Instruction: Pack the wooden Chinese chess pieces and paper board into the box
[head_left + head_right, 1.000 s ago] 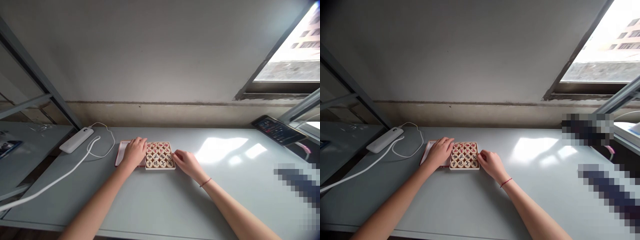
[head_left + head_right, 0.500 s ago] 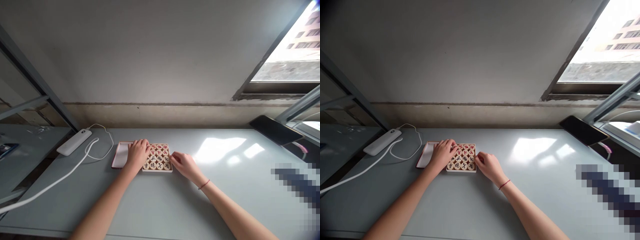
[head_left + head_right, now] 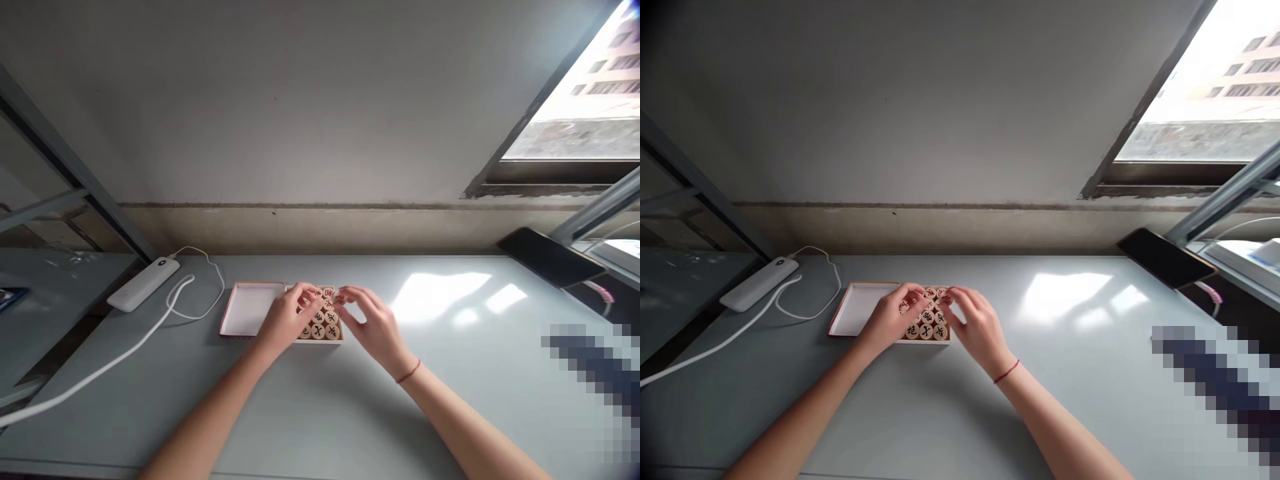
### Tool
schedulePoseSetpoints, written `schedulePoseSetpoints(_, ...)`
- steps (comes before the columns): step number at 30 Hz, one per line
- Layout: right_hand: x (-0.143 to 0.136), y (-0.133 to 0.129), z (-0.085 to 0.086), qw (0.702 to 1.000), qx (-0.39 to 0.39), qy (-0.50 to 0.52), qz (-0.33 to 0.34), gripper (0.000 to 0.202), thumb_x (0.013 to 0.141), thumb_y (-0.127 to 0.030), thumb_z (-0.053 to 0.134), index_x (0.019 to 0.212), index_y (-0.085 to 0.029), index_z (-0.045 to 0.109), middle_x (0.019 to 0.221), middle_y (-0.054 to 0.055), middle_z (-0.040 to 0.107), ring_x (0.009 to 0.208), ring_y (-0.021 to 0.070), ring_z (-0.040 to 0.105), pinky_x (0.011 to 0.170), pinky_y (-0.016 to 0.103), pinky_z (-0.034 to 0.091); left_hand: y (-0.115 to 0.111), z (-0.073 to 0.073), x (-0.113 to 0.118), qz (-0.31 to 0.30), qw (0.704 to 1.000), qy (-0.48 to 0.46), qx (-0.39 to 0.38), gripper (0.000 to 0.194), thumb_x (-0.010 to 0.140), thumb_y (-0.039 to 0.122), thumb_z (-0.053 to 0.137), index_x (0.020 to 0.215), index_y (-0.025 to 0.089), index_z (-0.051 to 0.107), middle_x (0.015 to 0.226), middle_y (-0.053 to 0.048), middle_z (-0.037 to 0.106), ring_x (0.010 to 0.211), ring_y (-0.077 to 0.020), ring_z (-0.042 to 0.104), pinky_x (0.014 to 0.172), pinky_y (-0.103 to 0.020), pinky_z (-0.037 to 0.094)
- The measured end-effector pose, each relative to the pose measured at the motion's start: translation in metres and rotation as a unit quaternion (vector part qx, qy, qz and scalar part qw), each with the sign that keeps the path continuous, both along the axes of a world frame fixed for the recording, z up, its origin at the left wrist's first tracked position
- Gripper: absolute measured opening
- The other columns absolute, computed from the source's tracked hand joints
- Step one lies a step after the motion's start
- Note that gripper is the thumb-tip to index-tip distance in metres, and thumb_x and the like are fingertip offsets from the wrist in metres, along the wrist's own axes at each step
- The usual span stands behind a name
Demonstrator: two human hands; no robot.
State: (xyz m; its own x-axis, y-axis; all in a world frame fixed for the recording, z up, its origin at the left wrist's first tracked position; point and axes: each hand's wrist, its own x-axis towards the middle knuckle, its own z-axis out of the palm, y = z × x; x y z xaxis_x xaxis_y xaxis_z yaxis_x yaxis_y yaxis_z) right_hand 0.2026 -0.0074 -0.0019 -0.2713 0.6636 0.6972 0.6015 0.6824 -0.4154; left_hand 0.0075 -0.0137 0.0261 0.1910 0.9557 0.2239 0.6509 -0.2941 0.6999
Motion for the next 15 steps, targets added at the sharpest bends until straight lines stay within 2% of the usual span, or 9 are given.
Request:
schedulePoseSetpoints(1,0.007,0.007,-0.004,1.000,-0.005,0.006,-0.026,0.017,0.092,-0.030,0.049,0.104,-0.021,0.058,0.098,0.009,0.067,0.086,0.0204,0.062,0.076,0.035,0.051,0.005,-0.004,-0.006,0.039,0.996,0.066,0.042,0.018,0.090,0.031,0.049,0.100,0.021,0.060,0.089,-0.001,0.067,0.081,-0.0155,0.062,0.074,-0.026,0.047)
schedulePoseSetpoints(3,0.020,0.022,-0.014,0.996,-0.038,-0.012,-0.081,0.017,0.092,-0.034,0.047,0.092,-0.021,0.059,0.095,0.008,0.067,0.087,0.0222,0.060,0.076,0.037,0.049,0.013,-0.011,-0.016,0.088,0.967,0.223,0.088,0.021,0.091,0.026,0.047,0.101,0.020,0.064,0.094,-0.004,0.066,0.089,-0.0190,0.059,0.082,-0.030,0.045)
schedulePoseSetpoints(6,0.033,0.038,-0.030,0.982,-0.129,-0.055,-0.128,0.030,0.090,-0.045,0.046,0.075,-0.022,0.057,0.080,0.007,0.066,0.078,0.0232,0.058,0.068,0.035,0.046,0.018,-0.019,-0.019,0.110,0.951,0.274,0.087,0.025,0.091,0.026,0.045,0.096,0.019,0.069,0.092,-0.007,0.064,0.089,-0.0224,0.057,0.081,-0.034,0.043)
schedulePoseSetpoints(8,0.036,0.042,-0.037,0.973,-0.174,-0.051,-0.144,0.033,0.089,-0.049,0.045,0.074,-0.022,0.057,0.079,0.006,0.065,0.075,0.0224,0.057,0.066,0.034,0.044,0.017,-0.022,-0.014,0.119,0.948,0.285,0.083,0.027,0.090,0.028,0.045,0.092,0.018,0.070,0.091,-0.009,0.062,0.089,-0.0239,0.056,0.078,-0.034,0.043)
schedulePoseSetpoints(12,0.033,0.040,-0.039,0.966,-0.205,-0.029,-0.154,0.032,0.088,-0.049,0.045,0.082,-0.022,0.060,0.087,0.007,0.066,0.080,0.0223,0.056,0.071,0.033,0.042,0.013,-0.020,-0.001,0.154,0.928,0.336,0.043,0.033,0.091,0.033,0.042,0.092,0.015,0.070,0.092,-0.012,0.060,0.091,-0.0263,0.055,0.075,-0.035,0.043)
schedulePoseSetpoints(15,0.031,0.038,-0.038,0.966,-0.204,-0.029,-0.155,0.030,0.088,-0.047,0.044,0.084,-0.022,0.060,0.089,0.007,0.067,0.083,0.0230,0.056,0.072,0.033,0.041,0.015,-0.019,0.000,0.165,0.923,0.347,0.017,0.033,0.091,0.030,0.040,0.094,0.014,0.069,0.094,-0.012,0.060,0.090,-0.0251,0.055,0.075,-0.033,0.044)
